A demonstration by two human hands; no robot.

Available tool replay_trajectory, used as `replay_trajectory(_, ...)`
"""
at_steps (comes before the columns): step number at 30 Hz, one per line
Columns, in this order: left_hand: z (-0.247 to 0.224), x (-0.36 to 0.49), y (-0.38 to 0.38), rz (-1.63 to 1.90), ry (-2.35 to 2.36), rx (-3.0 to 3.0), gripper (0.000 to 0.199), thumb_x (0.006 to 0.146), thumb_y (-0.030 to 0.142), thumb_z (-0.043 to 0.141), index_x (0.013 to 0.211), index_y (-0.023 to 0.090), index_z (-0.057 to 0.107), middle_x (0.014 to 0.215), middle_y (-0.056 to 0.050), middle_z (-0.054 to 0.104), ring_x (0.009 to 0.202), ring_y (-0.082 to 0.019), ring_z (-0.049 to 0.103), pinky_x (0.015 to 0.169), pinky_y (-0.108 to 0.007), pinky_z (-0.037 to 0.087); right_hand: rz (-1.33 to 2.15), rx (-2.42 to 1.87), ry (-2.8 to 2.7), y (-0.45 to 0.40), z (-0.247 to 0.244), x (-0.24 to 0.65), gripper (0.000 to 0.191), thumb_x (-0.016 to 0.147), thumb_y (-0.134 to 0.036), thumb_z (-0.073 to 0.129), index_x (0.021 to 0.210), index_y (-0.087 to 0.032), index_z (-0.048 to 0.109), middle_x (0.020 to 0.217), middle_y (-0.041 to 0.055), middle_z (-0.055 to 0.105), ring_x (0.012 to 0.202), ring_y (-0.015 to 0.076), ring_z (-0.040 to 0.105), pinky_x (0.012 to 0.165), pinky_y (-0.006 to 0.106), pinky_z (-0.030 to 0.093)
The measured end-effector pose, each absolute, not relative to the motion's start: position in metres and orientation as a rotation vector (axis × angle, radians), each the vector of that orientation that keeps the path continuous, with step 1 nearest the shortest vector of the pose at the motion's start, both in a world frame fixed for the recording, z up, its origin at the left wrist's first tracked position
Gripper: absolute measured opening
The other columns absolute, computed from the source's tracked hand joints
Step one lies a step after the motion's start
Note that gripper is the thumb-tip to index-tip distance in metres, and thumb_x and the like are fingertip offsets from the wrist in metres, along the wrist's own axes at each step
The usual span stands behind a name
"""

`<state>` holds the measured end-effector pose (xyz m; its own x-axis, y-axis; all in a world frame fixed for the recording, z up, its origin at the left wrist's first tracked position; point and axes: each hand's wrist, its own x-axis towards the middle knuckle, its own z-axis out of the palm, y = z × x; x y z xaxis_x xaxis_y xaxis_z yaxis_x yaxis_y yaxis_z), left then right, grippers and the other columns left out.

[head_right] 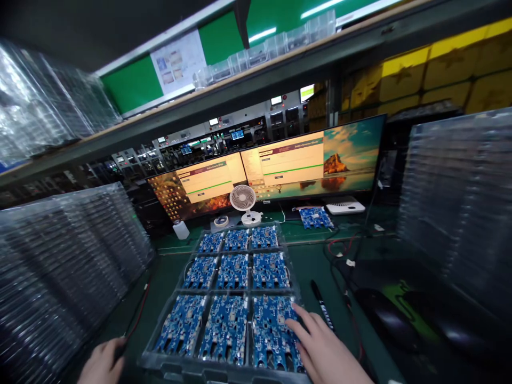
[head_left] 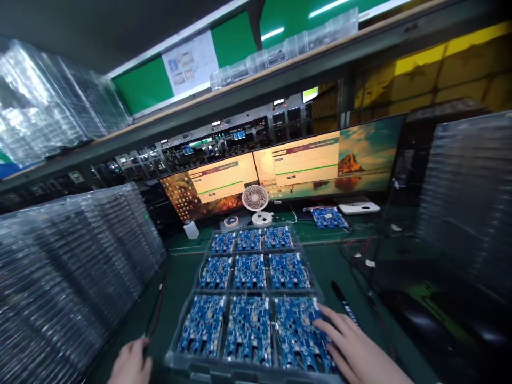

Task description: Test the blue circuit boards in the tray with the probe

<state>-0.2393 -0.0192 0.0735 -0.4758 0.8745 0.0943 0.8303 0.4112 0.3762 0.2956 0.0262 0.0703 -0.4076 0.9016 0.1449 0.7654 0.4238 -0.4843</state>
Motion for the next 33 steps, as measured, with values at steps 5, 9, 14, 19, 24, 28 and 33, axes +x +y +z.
replay_trajectory(5,0.064,-0.186,0.022,1.108,2.085,1.4,0.054,0.064,0.056,0.051,0.1,0.017,0.06,0.116,-0.015,0.063,0.117,-0.033,0.054,0.109,-0.05,0.036,0.642,-1.53,-1.871,0.027,0.036,0.281,0.05,0.088,-0.047,0.041,0.131,-0.023,0.047,0.152,0.0094,0.025,0.138,0.0273,0.027,0.11,0.045,0.036)
replay_trajectory(9,0.057,-0.18,0.035,1.28,1.889,1.124,0.057,0.057,0.057,0.064,0.097,0.017,0.064,0.111,-0.012,0.066,0.115,-0.035,0.056,0.108,-0.051,0.038,0.796,-1.535,-1.647,0.038,0.013,0.277,0.059,0.079,-0.05,0.048,0.129,-0.02,0.044,0.147,0.0135,0.033,0.138,0.0292,0.028,0.113,0.048,0.029)
replay_trajectory(14,0.057,-0.184,0.031,1.503,1.568,0.733,0.042,0.058,0.035,0.074,0.096,0.019,0.067,0.116,-0.008,0.066,0.125,-0.031,0.05,0.111,-0.04,0.037,1.001,-1.422,-1.271,0.044,0.016,0.273,0.074,0.065,-0.051,0.058,0.129,-0.018,0.038,0.143,0.0142,0.038,0.137,0.0293,0.028,0.118,0.046,0.016)
replay_trajectory(19,0.068,-0.186,0.018,1.556,1.074,0.488,0.055,0.073,0.013,0.061,0.127,0.019,0.053,0.132,-0.017,0.057,0.126,-0.033,0.05,0.094,-0.042,0.054,1.359,-1.263,-0.936,0.034,0.044,0.274,0.072,0.069,-0.053,0.06,0.132,-0.028,0.034,0.148,0.0076,0.033,0.138,0.0248,0.029,0.115,0.04,0.026)
replay_trajectory(24,0.07,-0.193,0.013,1.434,1.074,0.433,0.06,0.081,0.007,0.051,0.139,0.006,0.038,0.131,-0.021,0.056,0.13,-0.026,0.046,0.093,-0.032,0.055,1.593,-1.191,-0.765,0.025,0.06,0.282,0.096,0.06,-0.055,0.072,0.141,-0.027,0.029,0.151,0.0089,0.029,0.137,0.0273,0.031,0.115,0.04,0.027)
replay_trajectory(28,0.069,-0.189,0.012,1.333,1.091,0.529,0.048,0.074,0.013,0.067,0.121,0.013,0.06,0.132,-0.014,0.057,0.133,-0.026,0.041,0.106,-0.03,0.045,1.423,-1.19,-1.029,0.025,0.059,0.288,0.087,0.067,-0.054,0.068,0.143,-0.027,0.035,0.151,0.0087,0.029,0.138,0.0283,0.028,0.114,0.044,0.028)
replay_trajectory(33,0.079,-0.166,0.006,1.403,1.113,0.649,0.065,0.057,0.015,0.082,0.119,0.022,0.063,0.133,-0.01,0.058,0.134,-0.031,0.04,0.118,-0.043,0.025,1.188,-1.141,-1.264,0.017,0.076,0.298,0.073,0.073,-0.056,0.065,0.136,-0.025,0.047,0.152,0.0078,0.027,0.138,0.0281,0.027,0.114,0.042,0.028)
